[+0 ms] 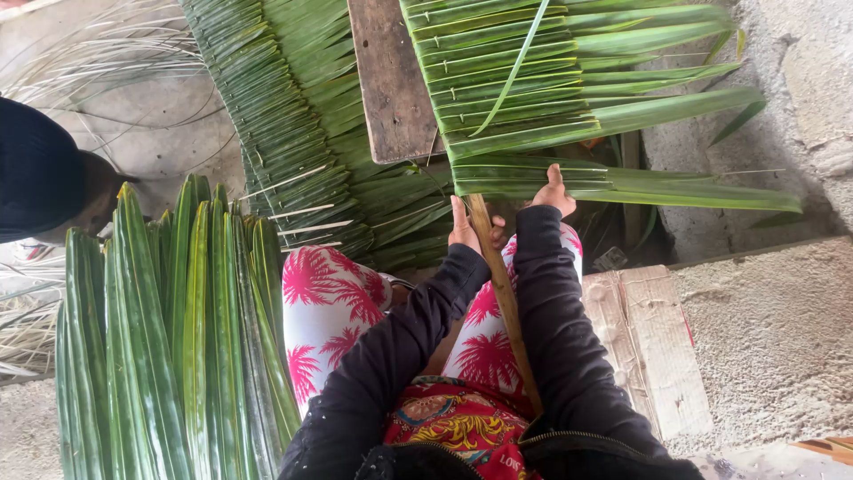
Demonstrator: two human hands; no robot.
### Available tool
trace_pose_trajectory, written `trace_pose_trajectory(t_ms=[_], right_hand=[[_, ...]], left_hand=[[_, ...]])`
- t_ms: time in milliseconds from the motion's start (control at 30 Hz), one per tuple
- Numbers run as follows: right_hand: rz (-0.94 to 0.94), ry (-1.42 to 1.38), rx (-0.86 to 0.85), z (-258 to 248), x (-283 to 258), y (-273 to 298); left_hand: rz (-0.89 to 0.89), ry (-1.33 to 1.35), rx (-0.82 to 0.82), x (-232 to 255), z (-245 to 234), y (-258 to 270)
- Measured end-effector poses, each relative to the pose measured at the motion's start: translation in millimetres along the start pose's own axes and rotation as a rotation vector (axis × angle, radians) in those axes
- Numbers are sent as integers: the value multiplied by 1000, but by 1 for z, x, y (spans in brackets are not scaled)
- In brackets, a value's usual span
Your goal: Weaving palm leaves onto a wooden rod to create a thatched panel
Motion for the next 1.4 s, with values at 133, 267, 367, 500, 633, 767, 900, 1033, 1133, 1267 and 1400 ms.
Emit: trace_pose_trajectory(t_ms=[133,267,367,500,633,767,900,1033,1133,1267,1400], right_hand=[[-27,-19,-10,1,-19,32],[-8,-68,-28,0,-38,69],[1,-91,-47,2,-37,68],[12,-98,-82,6,-39,67],[1,-107,-91,5,-49,80],[-12,-63,-122,7,-49,73],[-34,-23,-146,6,-58,83],[-65,23,-153,13,-43,50],[-94,48,-160,16,-38,36],[-112,-13,-195,27,-23,5],[-107,-93,-213,37,1,-37]], left_hand=[[-16,-3,-17,-5,-7,-10],[-26,-62,-4,-2,1,-4],[-25,-72,9,-2,1,-3],[-19,-99,3,-2,1,-7],[-18,-105,0,0,2,-5],[-28,-118,10,0,3,-4],[-82,-235,33,8,0,-10],[212,-652,316,63,-18,-83],[324,-918,80,85,-6,-112],[309,-1045,22,89,-13,-168],[290,-1130,54,79,-52,-234]])
Point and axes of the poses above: each hand's wrist, its own y-axis away from the middle knuckle, its own z-axis out of the palm, x = y × z, the point moved 2 cm from there along -y, towards the middle knuckle, and after that the axes turned 9 degrees about y, right-handed, at the moved point
